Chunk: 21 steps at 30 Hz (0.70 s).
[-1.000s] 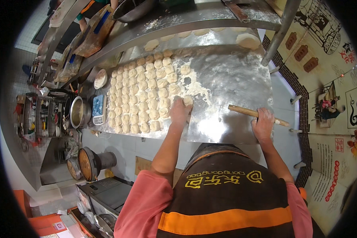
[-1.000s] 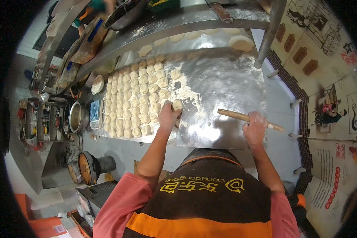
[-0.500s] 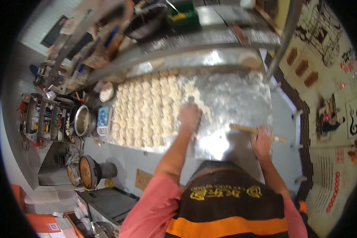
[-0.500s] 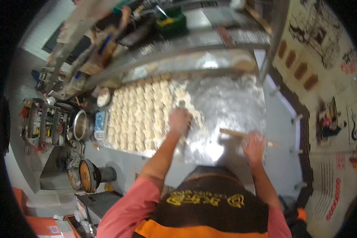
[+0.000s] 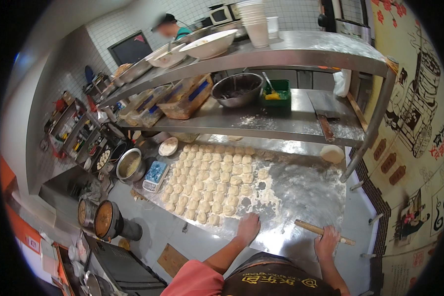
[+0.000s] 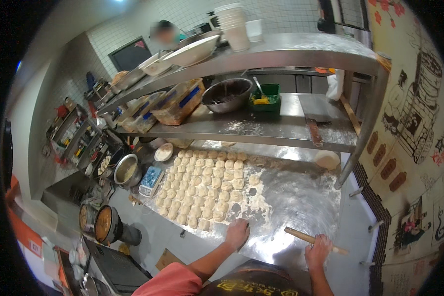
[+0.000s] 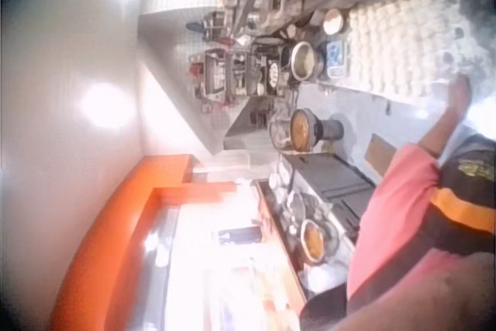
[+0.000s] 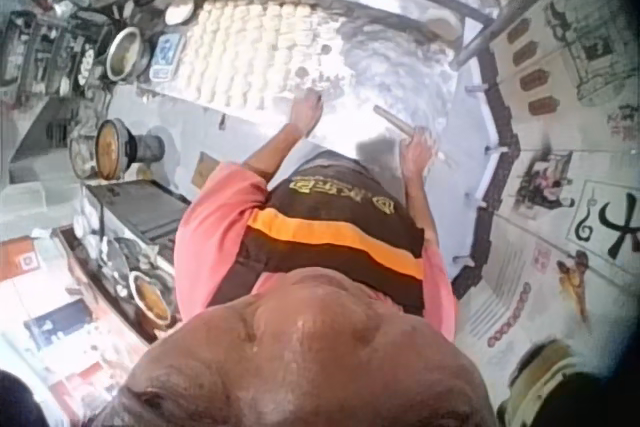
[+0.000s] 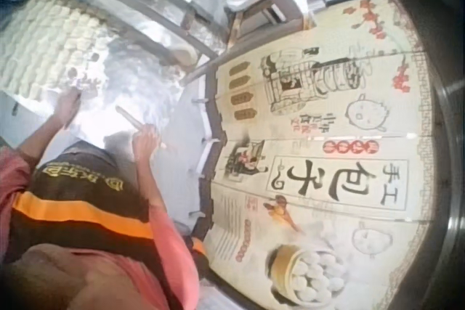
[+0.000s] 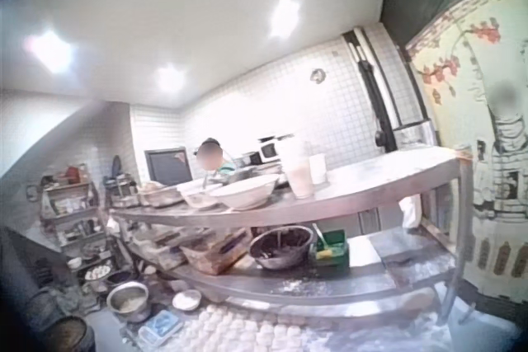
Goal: The person repeatedly flattens small dough balls into thin circular discs using a rolling pin on a floured stainless steel countertop. The person arranges the flattened discs in rows on the counter.
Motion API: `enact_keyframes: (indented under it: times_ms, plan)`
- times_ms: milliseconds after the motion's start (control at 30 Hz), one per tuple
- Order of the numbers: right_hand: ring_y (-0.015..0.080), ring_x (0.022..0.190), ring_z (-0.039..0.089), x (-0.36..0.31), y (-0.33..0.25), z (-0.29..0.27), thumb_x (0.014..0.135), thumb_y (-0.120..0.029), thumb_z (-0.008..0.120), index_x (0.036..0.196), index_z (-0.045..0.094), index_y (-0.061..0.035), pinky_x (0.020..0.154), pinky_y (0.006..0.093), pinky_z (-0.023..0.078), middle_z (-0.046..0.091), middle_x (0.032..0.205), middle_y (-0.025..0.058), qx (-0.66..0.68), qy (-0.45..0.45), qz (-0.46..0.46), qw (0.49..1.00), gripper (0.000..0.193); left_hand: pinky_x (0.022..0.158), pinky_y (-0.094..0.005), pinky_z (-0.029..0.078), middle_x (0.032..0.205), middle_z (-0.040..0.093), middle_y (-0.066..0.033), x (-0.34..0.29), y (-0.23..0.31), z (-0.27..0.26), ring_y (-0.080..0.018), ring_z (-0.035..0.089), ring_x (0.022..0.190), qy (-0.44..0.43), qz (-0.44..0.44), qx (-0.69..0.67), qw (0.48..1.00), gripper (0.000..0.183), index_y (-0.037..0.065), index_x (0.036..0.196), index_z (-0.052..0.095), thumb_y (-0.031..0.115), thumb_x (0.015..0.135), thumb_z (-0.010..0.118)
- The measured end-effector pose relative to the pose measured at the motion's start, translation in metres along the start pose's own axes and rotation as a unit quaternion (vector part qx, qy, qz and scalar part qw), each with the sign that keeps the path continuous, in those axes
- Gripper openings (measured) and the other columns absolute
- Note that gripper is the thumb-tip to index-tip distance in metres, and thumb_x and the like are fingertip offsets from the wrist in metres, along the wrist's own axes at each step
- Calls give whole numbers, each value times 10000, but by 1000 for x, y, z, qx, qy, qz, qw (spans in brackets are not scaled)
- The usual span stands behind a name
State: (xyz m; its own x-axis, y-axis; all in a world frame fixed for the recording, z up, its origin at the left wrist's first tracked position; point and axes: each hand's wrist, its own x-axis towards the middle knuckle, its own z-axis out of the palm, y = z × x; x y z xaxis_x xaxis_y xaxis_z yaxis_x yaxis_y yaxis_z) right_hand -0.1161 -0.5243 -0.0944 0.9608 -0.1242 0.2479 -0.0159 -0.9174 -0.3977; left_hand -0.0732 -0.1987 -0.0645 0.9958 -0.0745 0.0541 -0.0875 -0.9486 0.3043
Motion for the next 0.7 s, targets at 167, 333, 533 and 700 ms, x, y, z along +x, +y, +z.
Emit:
enact_keyframes:
  times_ms: [167, 333, 533, 700]
  plan:
    - [375, 1198, 410, -2, 2, -7, 713, -108, 599, 1136, 496, -18, 1061, 541, 224, 497, 1215, 194, 11, -46, -15, 999, 445, 1030, -467, 320, 1294, 453, -160, -4, 18, 9, -321, 381, 1262, 49, 7, 4, 999, 423, 67, 1231, 472, 280, 872, 534]
    - [393, 1151, 422, -12, 3, -12, 686, -106, 569, 1093, 515, 5, 1016, 523, 275, 501, 1165, 198, -39, -5, -90, 995, 425, 1103, -489, 214, 1429, 343, -161, 10, 15, 21, -318, 257, 1363, -6, -11, 7, 1000, 535, 80, 1351, 394, 368, 909, 483]
    - [397, 1181, 411, -13, -24, -13, 708, -107, 574, 1137, 511, 2, 1042, 529, 254, 488, 1203, 190, -35, -82, -115, 989, 447, 1109, -518, 177, 1467, 295, -165, 21, 17, 13, -343, 251, 1367, -30, -28, -17, 999, 586, 87, 1392, 364, 442, 930, 418]
    - [372, 1203, 413, -4, -61, -3, 720, -95, 569, 1123, 531, -2, 1014, 502, 289, 498, 1222, 175, 3, -125, -142, 982, 416, 987, -449, 374, 1321, 457, -199, 27, -21, 22, -371, 456, 1195, -58, -58, -100, 992, 424, 46, 1186, 507, 349, 891, 490]
